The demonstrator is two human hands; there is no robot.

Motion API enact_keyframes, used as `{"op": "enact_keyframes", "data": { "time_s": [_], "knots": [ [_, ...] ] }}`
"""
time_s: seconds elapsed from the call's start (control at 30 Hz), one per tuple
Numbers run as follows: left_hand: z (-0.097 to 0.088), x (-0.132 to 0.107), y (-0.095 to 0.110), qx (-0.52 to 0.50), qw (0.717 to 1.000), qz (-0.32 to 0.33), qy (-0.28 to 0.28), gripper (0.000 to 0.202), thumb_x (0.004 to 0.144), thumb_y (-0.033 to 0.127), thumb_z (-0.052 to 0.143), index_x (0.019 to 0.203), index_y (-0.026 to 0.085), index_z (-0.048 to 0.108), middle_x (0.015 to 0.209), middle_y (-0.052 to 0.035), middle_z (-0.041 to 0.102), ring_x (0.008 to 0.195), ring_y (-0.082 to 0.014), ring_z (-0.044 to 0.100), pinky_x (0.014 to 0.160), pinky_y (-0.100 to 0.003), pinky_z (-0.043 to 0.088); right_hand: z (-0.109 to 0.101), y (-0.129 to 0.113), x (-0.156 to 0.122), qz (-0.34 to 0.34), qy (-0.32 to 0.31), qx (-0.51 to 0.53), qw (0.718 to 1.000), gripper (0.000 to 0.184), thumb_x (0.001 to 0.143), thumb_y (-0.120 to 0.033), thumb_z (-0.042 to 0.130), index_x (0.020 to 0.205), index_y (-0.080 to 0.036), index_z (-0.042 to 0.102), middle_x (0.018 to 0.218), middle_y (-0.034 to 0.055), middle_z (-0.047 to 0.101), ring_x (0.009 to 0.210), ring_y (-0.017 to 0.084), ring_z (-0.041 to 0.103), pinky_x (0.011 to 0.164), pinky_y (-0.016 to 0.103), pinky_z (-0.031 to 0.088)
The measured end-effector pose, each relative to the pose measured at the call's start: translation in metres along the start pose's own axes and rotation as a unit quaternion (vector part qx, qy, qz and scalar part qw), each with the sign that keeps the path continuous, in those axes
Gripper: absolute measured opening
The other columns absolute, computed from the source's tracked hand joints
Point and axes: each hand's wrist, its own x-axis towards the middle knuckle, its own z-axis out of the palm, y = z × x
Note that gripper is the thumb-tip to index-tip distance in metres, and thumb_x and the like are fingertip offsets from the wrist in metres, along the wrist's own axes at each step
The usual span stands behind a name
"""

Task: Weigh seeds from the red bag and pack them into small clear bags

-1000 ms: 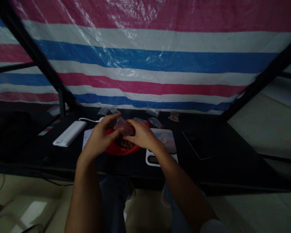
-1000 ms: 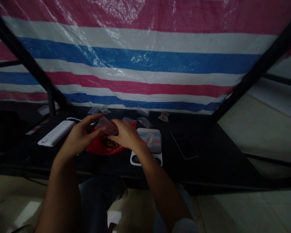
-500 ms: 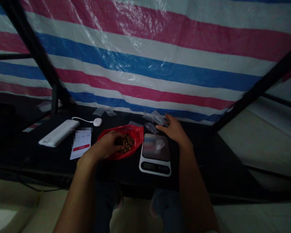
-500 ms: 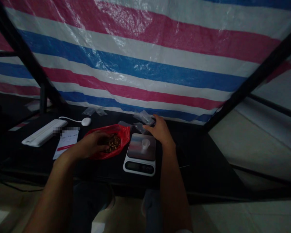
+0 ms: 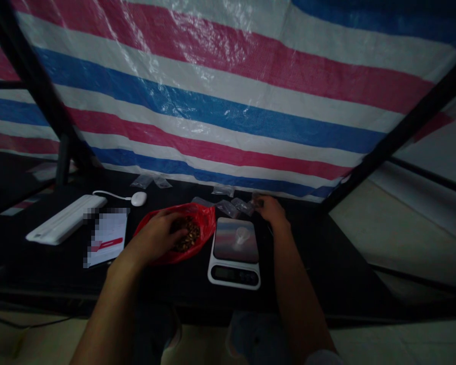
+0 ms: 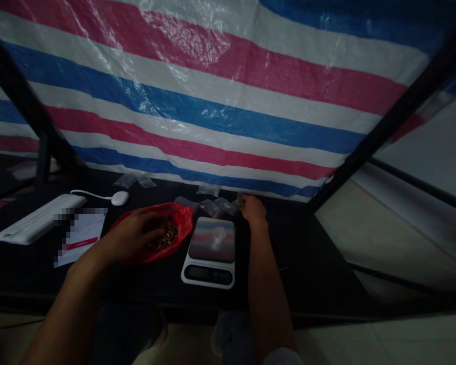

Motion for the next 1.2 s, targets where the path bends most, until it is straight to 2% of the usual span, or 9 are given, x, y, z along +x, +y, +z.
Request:
{"op": "enact_keyframes", "data": {
  "time_s": [0.13,0.3,0.47,0.53,0.63,0.77,0.93,1.07,1.2],
  "knots": [
    [-0.013,-0.002,0.012,0.004,0.999,0.008,0.039,0.049,0.091,0.050,0.056,0.123,0.018,0.076,0.125,-0.0177,0.070,0.111,-0.0324,0.070,0.106,-0.047,0.054,-0.003,-0.004,-0.003,0.049,-0.008,-0.024,0.998,0.017,0.091,-0.030,0.072,0.102,-0.023,0.083,0.109,0.0144,0.080,0.105,0.031,0.076,0.091,0.038,0.056],
    [-0.019,-0.003,0.019,-0.022,0.999,0.011,0.048,0.049,0.092,0.051,0.055,0.119,0.017,0.077,0.121,-0.0162,0.070,0.108,-0.0318,0.070,0.105,-0.047,0.054,0.001,-0.005,-0.005,0.030,-0.015,-0.020,0.999,0.011,0.084,-0.021,0.077,0.091,-0.024,0.084,0.109,0.0103,0.080,0.108,0.026,0.074,0.095,0.032,0.053],
    [-0.026,-0.006,0.026,-0.051,0.997,-0.011,0.057,0.050,0.091,0.054,0.054,0.113,0.016,0.076,0.115,-0.0148,0.075,0.105,-0.0312,0.072,0.097,-0.043,0.056,-0.011,-0.002,0.002,0.073,0.039,0.075,0.994,0.015,0.088,-0.027,0.069,0.089,-0.019,0.082,0.100,0.0113,0.081,0.101,0.026,0.075,0.089,0.033,0.055],
    [-0.031,-0.008,0.032,-0.083,0.995,-0.026,0.052,0.047,0.092,0.055,0.054,0.111,0.018,0.076,0.109,-0.0114,0.078,0.099,-0.0296,0.073,0.091,-0.040,0.057,-0.025,-0.004,0.003,0.081,0.091,0.180,0.976,0.021,0.088,-0.032,0.066,0.089,-0.016,0.079,0.095,0.0120,0.081,0.094,0.025,0.076,0.082,0.033,0.056],
    [-0.040,-0.012,0.047,-0.136,0.988,-0.032,0.060,0.042,0.093,0.057,0.056,0.103,0.021,0.075,0.094,-0.0052,0.078,0.085,-0.0246,0.072,0.078,-0.034,0.056,-0.048,-0.023,-0.006,0.062,0.135,0.404,0.902,0.023,0.082,-0.039,0.069,0.084,-0.016,0.071,0.084,0.0095,0.078,0.079,0.023,0.074,0.067,0.031,0.057],
    [-0.050,-0.021,0.073,-0.194,0.976,-0.034,0.097,0.046,0.093,0.062,0.056,0.074,0.020,0.062,0.065,0.0003,0.063,0.061,-0.0168,0.058,0.056,-0.027,0.045,-0.061,-0.084,-0.043,-0.068,0.034,0.510,0.857,0.020,0.082,-0.039,0.068,0.079,-0.020,0.065,0.079,0.0040,0.073,0.077,0.019,0.073,0.067,0.029,0.058],
    [-0.056,-0.029,0.088,-0.210,0.975,-0.022,0.071,0.052,0.094,0.065,0.052,0.067,0.021,0.054,0.059,0.0014,0.055,0.058,-0.0157,0.052,0.054,-0.027,0.040,-0.037,-0.161,-0.099,-0.223,-0.140,0.491,0.830,0.010,0.088,-0.025,0.061,0.079,-0.020,0.061,0.077,-0.0008,0.067,0.073,0.015,0.067,0.068,0.027,0.056],
    [-0.053,-0.028,0.074,-0.225,0.974,-0.022,-0.007,0.046,0.095,0.062,0.054,0.078,0.020,0.061,0.070,0.0000,0.064,0.067,-0.0188,0.060,0.061,-0.028,0.046,-0.018,-0.182,-0.115,-0.286,-0.169,0.456,0.825,0.012,0.088,-0.015,0.056,0.078,-0.020,0.060,0.074,-0.0030,0.064,0.068,0.012,0.060,0.062,0.023,0.047],
    [-0.047,-0.024,0.061,-0.284,0.957,0.011,-0.054,0.041,0.097,0.058,0.053,0.085,0.020,0.062,0.074,0.0004,0.064,0.068,-0.0180,0.061,0.066,-0.028,0.049,-0.012,-0.179,-0.111,-0.262,-0.193,0.468,0.822,0.016,0.088,-0.016,0.056,0.072,-0.020,0.057,0.069,-0.0035,0.060,0.067,0.012,0.060,0.063,0.022,0.048]
  ]
}}
